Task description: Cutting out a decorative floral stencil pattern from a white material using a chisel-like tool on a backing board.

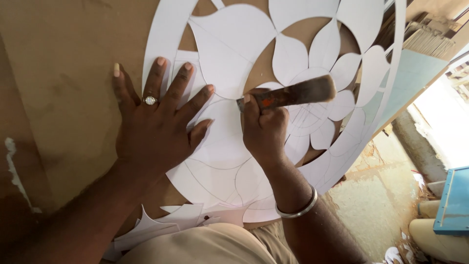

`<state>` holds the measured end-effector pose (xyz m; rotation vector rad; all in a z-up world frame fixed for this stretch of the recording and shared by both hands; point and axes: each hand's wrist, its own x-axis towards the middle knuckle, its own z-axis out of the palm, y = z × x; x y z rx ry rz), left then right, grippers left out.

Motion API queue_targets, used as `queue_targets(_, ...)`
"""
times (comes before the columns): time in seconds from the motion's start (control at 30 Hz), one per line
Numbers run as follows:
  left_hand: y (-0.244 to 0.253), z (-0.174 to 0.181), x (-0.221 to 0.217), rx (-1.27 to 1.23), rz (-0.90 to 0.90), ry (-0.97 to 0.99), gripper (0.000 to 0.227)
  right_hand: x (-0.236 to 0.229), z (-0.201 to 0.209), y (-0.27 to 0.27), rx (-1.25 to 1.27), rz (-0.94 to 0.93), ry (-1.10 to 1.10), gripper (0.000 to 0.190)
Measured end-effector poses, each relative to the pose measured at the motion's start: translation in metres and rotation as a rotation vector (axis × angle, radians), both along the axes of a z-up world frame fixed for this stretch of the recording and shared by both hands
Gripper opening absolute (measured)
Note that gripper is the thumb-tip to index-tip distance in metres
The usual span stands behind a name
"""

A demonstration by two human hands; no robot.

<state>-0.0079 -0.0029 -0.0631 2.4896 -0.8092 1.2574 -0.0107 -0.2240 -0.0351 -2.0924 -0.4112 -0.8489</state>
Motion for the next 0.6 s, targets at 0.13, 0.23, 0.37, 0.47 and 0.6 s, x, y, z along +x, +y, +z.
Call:
queue_targets(0.13,-0.003,0.011,-0.008,0.006,0.017,-0.015,0.048,0.000,-0.008,-0.007,0.000,-0.007,-0.017,0.016)
queue_targets(0.23,-0.003,0.017,-0.010,0.001,0.051,0.025,0.051,-0.001,-0.019,-0.010,-0.084,-0.012,-0.127,0.015)
queue_targets(0.37,-0.002,0.017,-0.011,-0.029,0.056,0.014,0.059,-0.001,-0.029,-0.012,0.129,0.113,-0.036,0.015)
queue_targets(0.47,-0.001,0.017,-0.011,-0.021,0.069,0.000,0.062,0.003,-0.037,-0.014,0.181,0.133,-0.004,0.015)
queue_targets(0.6,-0.001,0.017,-0.014,-0.037,0.091,-0.004,0.063,0.004,-0.041,-0.014,0.114,0.052,-0.157,0.012)
